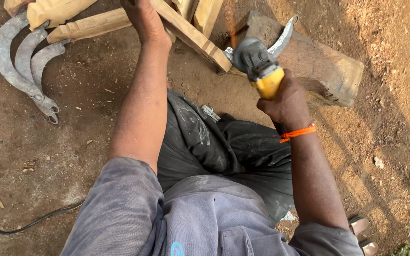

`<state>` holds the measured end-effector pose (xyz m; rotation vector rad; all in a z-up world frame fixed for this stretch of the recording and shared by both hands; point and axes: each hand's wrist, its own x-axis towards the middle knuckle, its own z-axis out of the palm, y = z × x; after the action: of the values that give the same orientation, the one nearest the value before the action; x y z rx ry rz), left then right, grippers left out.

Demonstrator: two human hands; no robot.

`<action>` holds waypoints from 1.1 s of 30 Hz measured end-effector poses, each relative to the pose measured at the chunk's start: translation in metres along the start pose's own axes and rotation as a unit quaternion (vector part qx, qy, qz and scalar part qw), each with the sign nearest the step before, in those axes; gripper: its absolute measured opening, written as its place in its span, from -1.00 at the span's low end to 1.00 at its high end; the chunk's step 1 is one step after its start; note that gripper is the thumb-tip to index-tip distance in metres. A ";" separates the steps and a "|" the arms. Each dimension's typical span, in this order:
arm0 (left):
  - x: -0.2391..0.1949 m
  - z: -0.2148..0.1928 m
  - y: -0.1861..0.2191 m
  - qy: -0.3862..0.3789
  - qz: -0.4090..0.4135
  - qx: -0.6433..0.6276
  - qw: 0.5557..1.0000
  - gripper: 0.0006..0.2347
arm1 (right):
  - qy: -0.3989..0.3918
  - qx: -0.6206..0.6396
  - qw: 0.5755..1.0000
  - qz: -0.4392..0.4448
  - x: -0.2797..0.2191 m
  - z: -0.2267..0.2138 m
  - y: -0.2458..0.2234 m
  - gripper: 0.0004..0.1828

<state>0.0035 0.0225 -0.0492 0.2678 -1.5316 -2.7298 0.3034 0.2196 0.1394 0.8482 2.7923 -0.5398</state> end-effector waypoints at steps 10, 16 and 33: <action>0.002 -0.006 0.007 -0.027 -0.024 0.018 0.999 0.10 | 0.098 0.051 0.992 0.061 0.009 -0.031 0.084 -0.23; 0.013 -0.023 0.002 -0.048 -0.043 0.021 0.998 0.14 | 0.084 0.040 0.994 0.052 0.023 -0.042 0.096 -0.21; 0.004 -0.024 0.024 -0.035 -0.081 0.039 0.995 0.09 | 0.052 -0.006 0.999 -0.006 0.050 -0.043 0.086 -0.12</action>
<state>0.0016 -0.0107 -0.0415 0.3122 -1.7096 -2.8329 0.3081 0.3278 0.1411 0.8807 2.8929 -0.4931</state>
